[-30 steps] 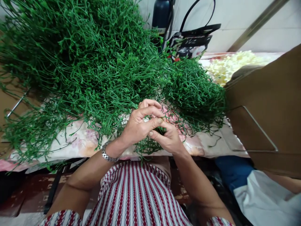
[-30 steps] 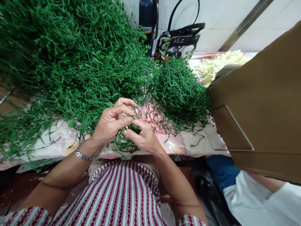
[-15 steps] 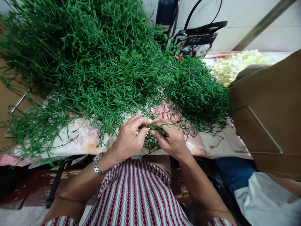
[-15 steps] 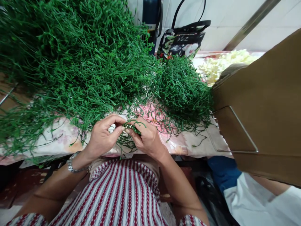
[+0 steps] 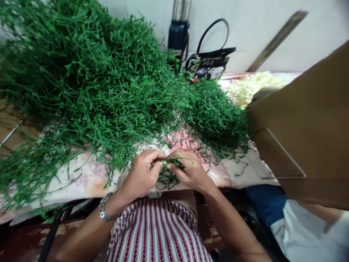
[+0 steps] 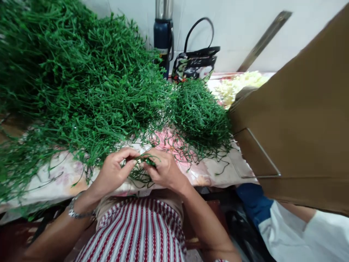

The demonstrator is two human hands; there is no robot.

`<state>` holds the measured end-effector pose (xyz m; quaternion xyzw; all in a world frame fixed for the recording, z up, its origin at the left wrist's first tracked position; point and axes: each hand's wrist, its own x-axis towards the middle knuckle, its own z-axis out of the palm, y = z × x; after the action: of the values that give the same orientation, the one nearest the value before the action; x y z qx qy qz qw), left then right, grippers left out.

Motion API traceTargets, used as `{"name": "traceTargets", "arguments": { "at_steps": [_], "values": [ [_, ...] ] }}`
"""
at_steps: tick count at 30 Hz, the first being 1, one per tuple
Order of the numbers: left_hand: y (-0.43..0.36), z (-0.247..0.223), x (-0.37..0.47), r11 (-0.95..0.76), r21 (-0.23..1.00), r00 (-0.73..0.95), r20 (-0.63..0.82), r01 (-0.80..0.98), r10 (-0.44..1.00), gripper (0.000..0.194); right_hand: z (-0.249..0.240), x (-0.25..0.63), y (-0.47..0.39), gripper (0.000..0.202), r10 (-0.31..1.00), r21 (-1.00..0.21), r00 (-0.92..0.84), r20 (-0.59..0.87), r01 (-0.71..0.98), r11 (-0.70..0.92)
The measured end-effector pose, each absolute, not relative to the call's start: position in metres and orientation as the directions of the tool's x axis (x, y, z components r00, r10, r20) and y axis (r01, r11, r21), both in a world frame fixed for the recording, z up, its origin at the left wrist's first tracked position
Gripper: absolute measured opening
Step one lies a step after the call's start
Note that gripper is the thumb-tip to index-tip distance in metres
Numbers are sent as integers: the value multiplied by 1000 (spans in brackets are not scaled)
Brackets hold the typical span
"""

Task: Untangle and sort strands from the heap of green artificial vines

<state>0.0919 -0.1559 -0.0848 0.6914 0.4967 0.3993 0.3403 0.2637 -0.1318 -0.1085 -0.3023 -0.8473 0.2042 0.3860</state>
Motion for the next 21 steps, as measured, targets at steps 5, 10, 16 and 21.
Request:
{"name": "traceTargets", "arguments": {
  "at_steps": [5,10,16,21],
  "values": [
    [-151,-84,96,-228,885,267,124,405,956,7,-104,269,-139,9,662,-384,-547,512,544,746],
    [-150,-87,99,-232,898,322,109,374,941,15,-111,270,-145,23,675,-364,-501,541,585,725],
    [-156,-94,96,-279,878,357,136,389,924,13,-119,264,-143,22,642,-521,-493,587,376,766],
    [-151,-96,93,-403,723,409,181,561,894,18,-115,266,-139,20,647,-473,-534,544,442,762]
  ]
}}
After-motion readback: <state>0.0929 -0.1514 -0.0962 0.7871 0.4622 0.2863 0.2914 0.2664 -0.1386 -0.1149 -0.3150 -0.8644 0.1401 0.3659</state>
